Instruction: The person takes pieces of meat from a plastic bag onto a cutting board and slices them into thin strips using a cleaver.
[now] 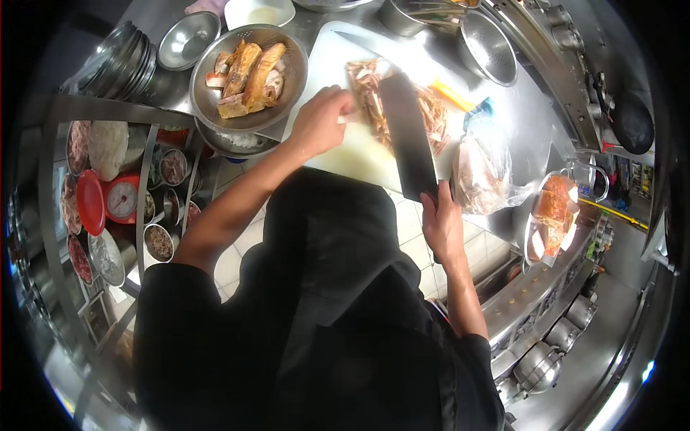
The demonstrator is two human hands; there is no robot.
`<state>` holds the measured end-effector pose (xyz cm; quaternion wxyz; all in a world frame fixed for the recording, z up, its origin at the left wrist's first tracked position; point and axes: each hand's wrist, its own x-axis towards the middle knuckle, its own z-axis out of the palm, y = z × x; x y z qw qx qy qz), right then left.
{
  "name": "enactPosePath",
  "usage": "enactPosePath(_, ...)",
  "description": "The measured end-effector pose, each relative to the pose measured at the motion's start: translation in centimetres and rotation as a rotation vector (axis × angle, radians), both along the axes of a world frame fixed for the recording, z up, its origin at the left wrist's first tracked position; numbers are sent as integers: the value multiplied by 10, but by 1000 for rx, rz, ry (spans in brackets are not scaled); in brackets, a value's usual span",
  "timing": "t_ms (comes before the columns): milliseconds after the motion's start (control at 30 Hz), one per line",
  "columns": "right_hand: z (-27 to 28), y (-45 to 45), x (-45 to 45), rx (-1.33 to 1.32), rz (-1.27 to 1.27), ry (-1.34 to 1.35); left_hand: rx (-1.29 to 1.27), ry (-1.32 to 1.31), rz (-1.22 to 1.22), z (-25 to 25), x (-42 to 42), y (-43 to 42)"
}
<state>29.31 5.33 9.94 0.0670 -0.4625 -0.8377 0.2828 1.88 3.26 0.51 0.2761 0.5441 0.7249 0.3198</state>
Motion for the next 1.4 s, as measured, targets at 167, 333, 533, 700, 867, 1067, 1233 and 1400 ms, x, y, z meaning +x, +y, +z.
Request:
enactPosePath(167,-41,-21,48,32,78,-46,225,295,-49,-21,21,-53)
enactPosePath(333,-10,-18,34,-73,125,-309,247,98,115,-34,14,-64)
enactPosePath(533,-12,-19,-18,156,56,252,338,102,15,-57,-3,-57)
enactPosePath(700,-51,-10,-30,-16,222,-226,449,84,-2,-61,-5,-58)
enactPosePath(867,-16,-18,-45,165,146,-99,433,93,-23,-58,-6,-56)
enactPosePath(1067,-55,-19,-45,87,236,-241,435,70,-44,-66,-5,-60)
enactPosePath(1233,-17,-38,-54,23,60,-155,513,173,-33,-74,-12,-59)
enactPosePath(1400,-49,-42,-54,-27,116,-286,460,129,-58,-65,-11,-58)
